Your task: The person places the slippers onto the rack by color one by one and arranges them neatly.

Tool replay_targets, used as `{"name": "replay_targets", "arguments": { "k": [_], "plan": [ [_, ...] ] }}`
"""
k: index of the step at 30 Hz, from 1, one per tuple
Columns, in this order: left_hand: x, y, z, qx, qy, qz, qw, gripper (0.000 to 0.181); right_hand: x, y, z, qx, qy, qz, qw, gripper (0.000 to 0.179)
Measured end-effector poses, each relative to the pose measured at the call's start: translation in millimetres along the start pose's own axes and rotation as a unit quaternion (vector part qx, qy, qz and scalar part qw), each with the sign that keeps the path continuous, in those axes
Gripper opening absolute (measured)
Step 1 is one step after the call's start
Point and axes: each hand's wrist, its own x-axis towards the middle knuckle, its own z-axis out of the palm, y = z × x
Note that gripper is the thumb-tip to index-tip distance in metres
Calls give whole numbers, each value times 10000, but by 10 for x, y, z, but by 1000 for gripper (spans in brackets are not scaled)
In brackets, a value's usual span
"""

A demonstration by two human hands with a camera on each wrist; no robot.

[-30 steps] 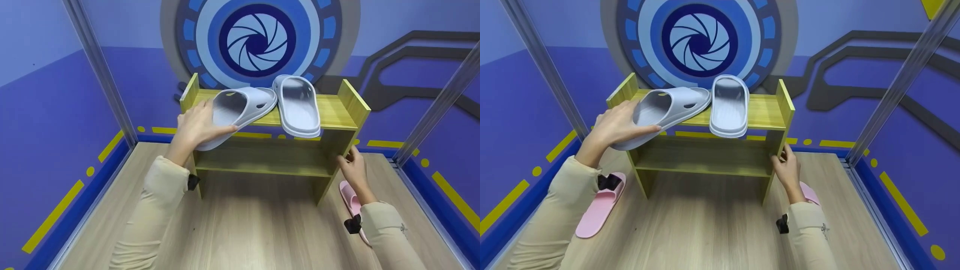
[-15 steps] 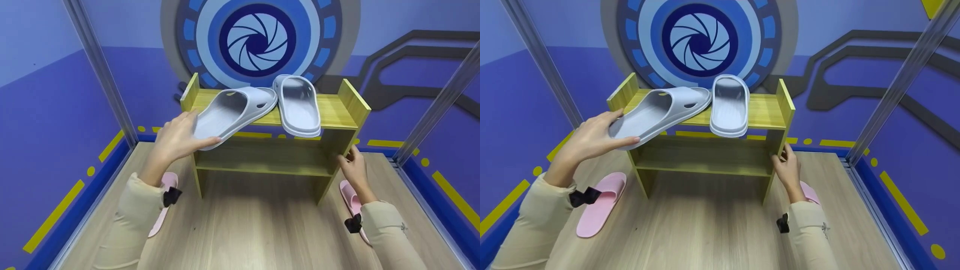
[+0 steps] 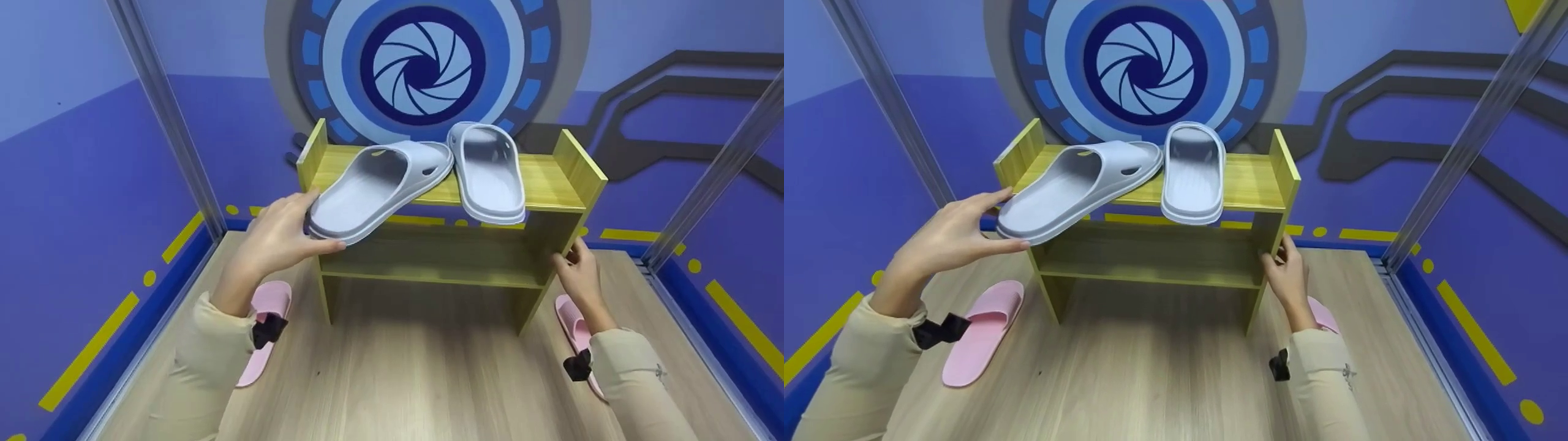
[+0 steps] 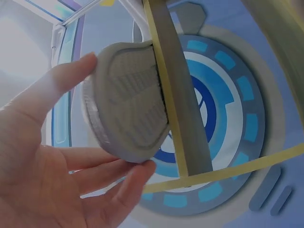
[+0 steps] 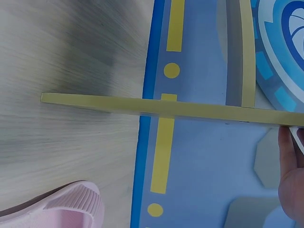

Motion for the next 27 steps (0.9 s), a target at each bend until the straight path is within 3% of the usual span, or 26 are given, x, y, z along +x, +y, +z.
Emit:
{"name": "replay_targets", "arguments": {
  "k": [7,13,17,23,27],
  "plan": [
    [43,69,175,-156,641,182,9977,79,46,191,11,23,61,-71,10000,32],
    [100,177,349,-85,1017,53,9948,83,45,202,14,64,93,-142,9998,31],
    [140,225,445,-149,1247,142,9920,83,38,165,17,49,84,-40,9999,32],
    [174,244,522,-735,1256,493,9881,80,-16,-43,21,255,80,-14,9996,32],
    [234,262,577,-791,1181,477,9887,88,-36,-132,23,264,120,-6,9996,32]
  ]
}}
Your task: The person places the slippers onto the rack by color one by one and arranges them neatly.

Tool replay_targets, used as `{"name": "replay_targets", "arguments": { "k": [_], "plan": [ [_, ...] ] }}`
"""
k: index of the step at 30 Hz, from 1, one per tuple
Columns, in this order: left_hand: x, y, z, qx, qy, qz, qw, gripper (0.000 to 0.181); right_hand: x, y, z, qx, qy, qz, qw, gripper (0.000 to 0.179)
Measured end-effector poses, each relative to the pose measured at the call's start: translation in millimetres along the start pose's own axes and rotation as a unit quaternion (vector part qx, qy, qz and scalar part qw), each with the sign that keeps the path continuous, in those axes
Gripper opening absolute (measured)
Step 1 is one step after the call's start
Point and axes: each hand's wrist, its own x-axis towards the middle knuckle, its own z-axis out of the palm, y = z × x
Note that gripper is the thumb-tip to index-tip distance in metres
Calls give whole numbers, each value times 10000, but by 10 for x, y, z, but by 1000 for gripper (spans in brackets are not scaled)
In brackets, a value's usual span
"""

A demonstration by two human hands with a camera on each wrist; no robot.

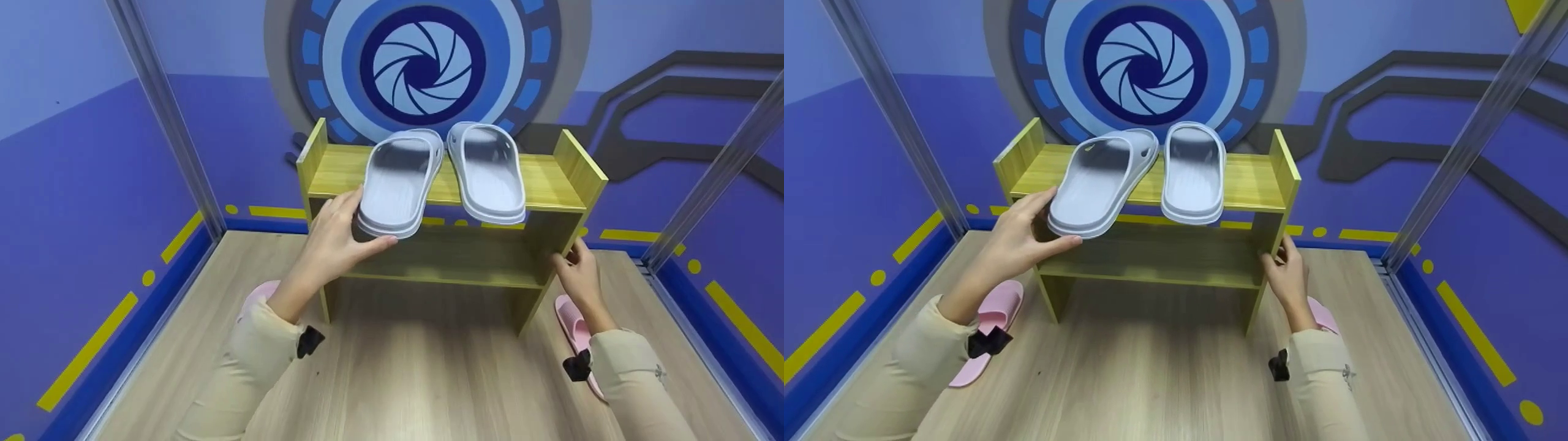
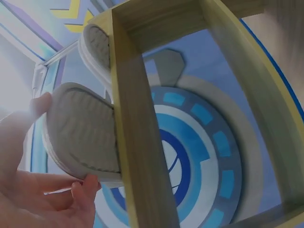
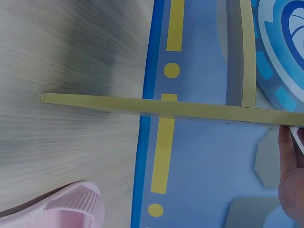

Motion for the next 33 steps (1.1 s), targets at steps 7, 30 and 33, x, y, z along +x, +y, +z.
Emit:
{"name": "replay_targets", "arguments": {
  "k": [7,30,33],
  "plan": [
    [97,-1,137,169,-115,-116,9997,99,-2,-1,-3,-16,4,14,10000,33],
    [279,56,446,167,622,-314,9974,99,-6,-11,2,20,-2,-9,10000,32],
    [282,68,456,202,608,-326,9974,99,-9,-5,2,-29,7,2,10000,32]
  ]
}}
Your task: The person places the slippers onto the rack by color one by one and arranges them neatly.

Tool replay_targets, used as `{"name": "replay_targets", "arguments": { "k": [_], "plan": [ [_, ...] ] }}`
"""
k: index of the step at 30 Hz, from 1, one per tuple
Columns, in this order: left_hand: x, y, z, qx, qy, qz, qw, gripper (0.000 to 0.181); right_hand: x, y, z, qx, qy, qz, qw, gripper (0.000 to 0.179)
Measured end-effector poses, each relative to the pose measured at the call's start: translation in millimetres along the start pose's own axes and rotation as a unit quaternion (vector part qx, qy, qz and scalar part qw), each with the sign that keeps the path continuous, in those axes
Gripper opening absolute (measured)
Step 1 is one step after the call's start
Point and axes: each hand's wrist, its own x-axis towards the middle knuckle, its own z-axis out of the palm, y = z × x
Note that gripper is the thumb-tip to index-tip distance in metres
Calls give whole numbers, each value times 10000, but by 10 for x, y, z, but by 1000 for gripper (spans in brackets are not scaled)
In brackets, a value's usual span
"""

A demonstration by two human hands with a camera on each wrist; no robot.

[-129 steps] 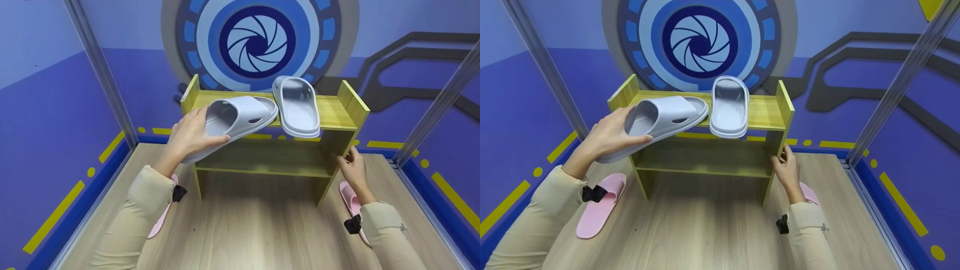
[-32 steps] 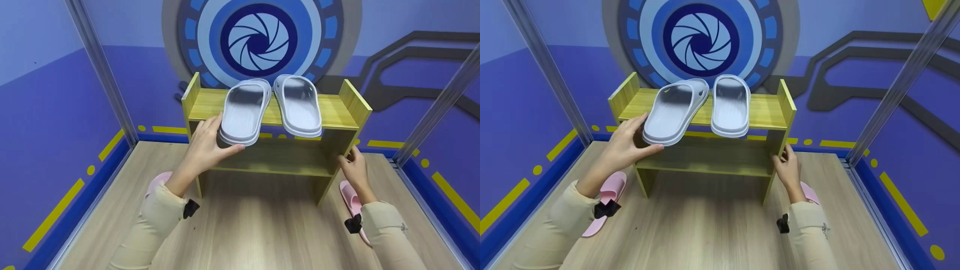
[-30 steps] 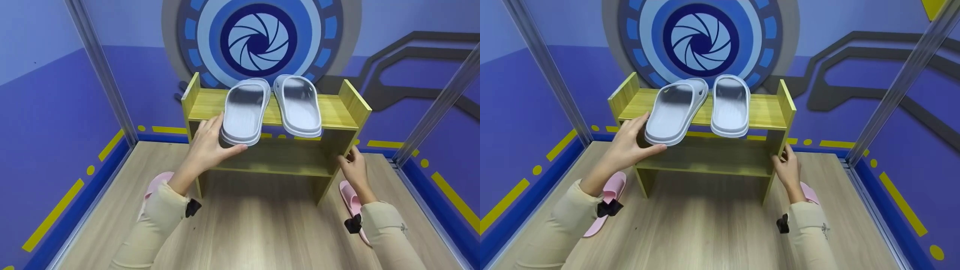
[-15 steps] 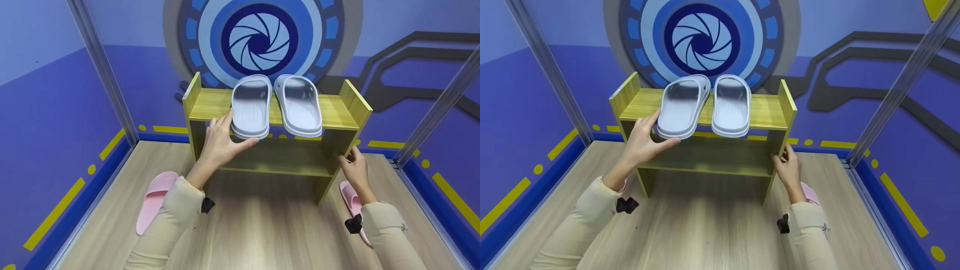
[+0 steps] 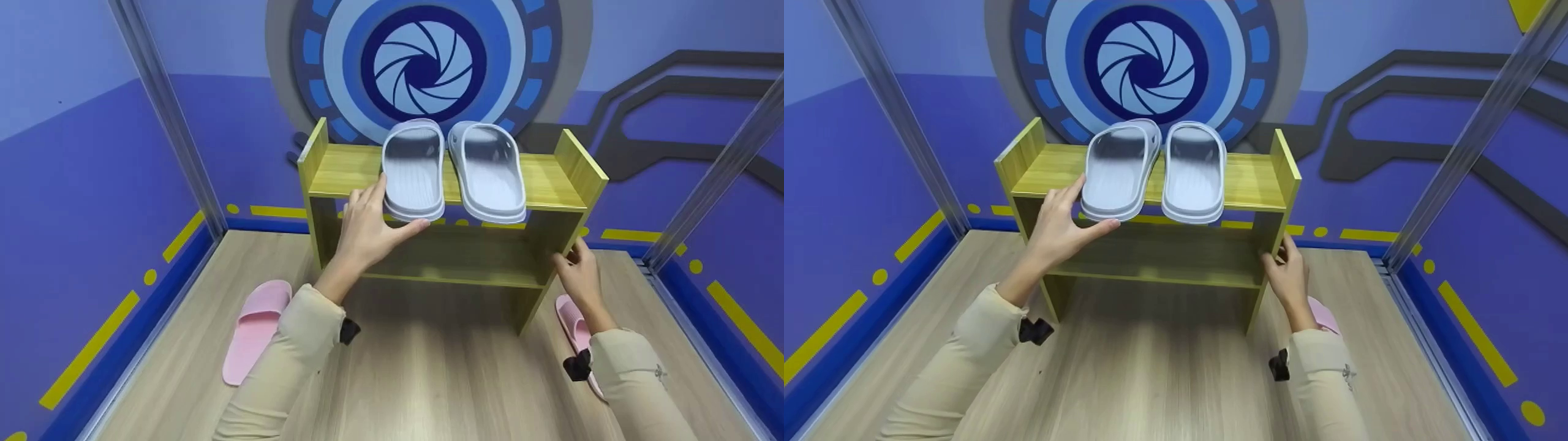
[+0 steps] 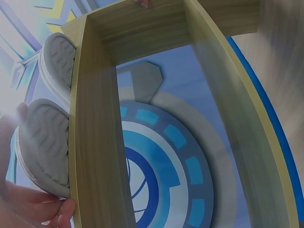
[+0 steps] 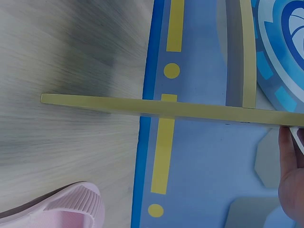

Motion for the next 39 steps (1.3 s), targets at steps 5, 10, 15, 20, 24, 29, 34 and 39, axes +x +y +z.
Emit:
{"name": "replay_targets", "arguments": {
  "k": [5,10,15,20,24,29,34,39],
  "plan": [
    [9,18,7,36,-42,-17,10000,99,22,57,-10,-30,-13,18,10000,32],
    [-3,4,13,-99,3,17,9999,99,67,243,-20,-151,-40,119,9998,32],
    [-57,-69,13,-355,410,271,9982,95,75,336,-18,-289,-85,32,9995,34],
    [-129,-225,-12,-490,1038,782,9903,84,83,343,-17,-225,-31,-20,9997,33],
    [-190,-409,-29,-768,1383,1185,9803,72,95,338,-15,-45,29,-48,10000,32],
    [-295,-669,-45,-1064,1388,1253,9766,61,76,254,-15,59,26,20,10000,32],
    [-430,-912,-65,-1081,1342,1051,9794,56,21,66,-8,-120,9,21,9999,33],
    [-562,-1124,-83,-1115,1364,837,9808,55,4,-3,-2,-229,23,60,9997,33]
  ]
}}
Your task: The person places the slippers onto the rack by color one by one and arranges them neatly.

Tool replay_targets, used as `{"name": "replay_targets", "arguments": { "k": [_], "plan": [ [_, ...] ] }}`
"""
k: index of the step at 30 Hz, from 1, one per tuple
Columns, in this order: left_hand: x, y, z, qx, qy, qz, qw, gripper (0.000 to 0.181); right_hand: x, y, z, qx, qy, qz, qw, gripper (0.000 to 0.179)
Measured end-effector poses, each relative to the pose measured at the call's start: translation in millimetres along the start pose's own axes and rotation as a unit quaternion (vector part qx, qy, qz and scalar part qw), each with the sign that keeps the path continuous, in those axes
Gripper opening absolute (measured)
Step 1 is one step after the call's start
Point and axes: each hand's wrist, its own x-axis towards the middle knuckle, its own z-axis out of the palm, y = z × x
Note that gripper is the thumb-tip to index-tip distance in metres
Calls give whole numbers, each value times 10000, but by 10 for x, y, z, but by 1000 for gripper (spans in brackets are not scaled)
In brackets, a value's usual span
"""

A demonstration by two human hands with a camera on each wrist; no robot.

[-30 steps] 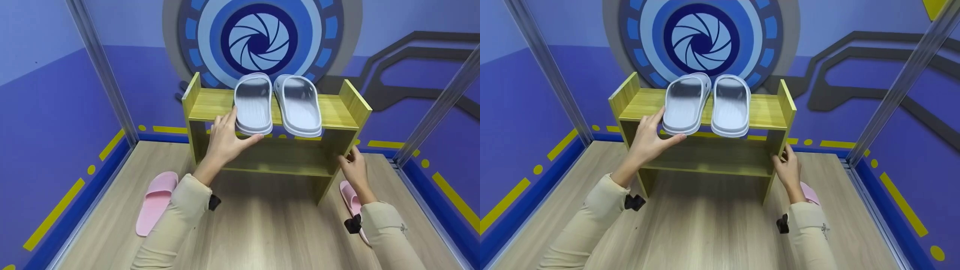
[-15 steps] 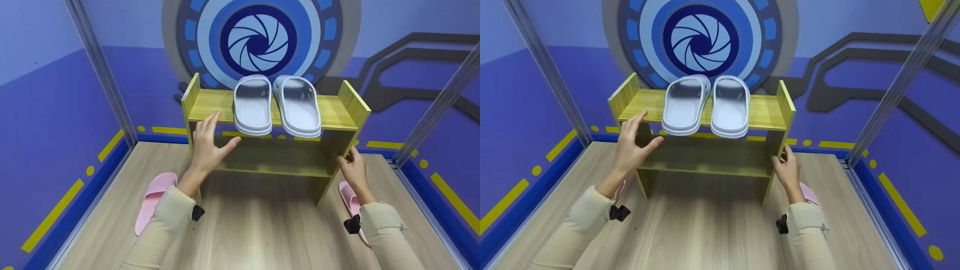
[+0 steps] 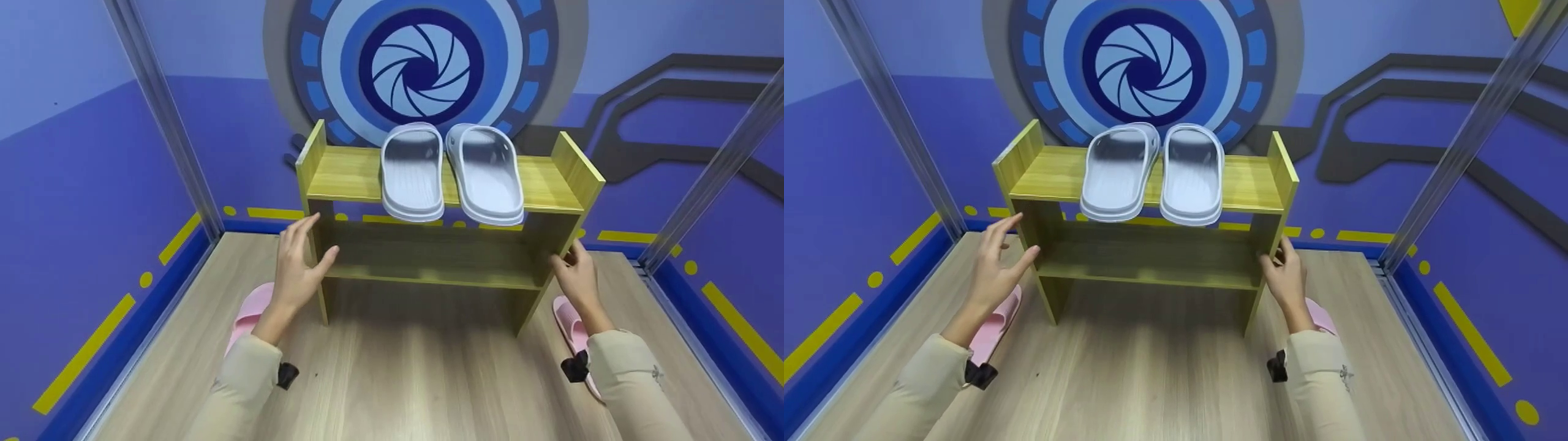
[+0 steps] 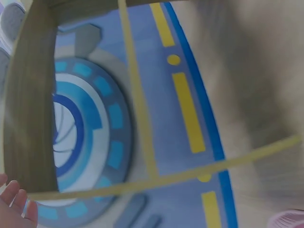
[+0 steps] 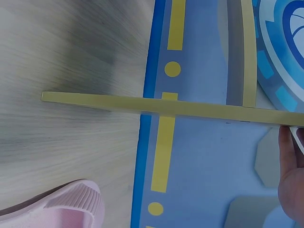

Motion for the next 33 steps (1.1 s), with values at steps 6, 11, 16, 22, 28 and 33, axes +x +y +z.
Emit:
{"name": "replay_targets", "arguments": {
  "k": [6,11,16,22,28,33],
  "plan": [
    [-124,-160,-94,91,-40,-319,9994,57,7,17,-10,36,-10,-7,10000,32],
    [-243,-318,-133,445,-188,-641,9968,61,68,221,-14,-56,5,49,10000,31],
    [-444,-543,-170,876,-763,-1266,9851,72,94,326,-3,-336,86,81,9994,29],
    [-697,-814,-219,1200,-1245,-1784,9686,81,82,339,-5,-326,-5,70,9994,32],
    [-878,-985,-279,1578,-1676,-2466,9414,85,35,299,-13,-160,-245,76,9995,36],
    [-1012,-1088,-325,1810,-2090,-3032,9119,92,-31,89,-16,-132,-276,88,9995,38]
  ]
}}
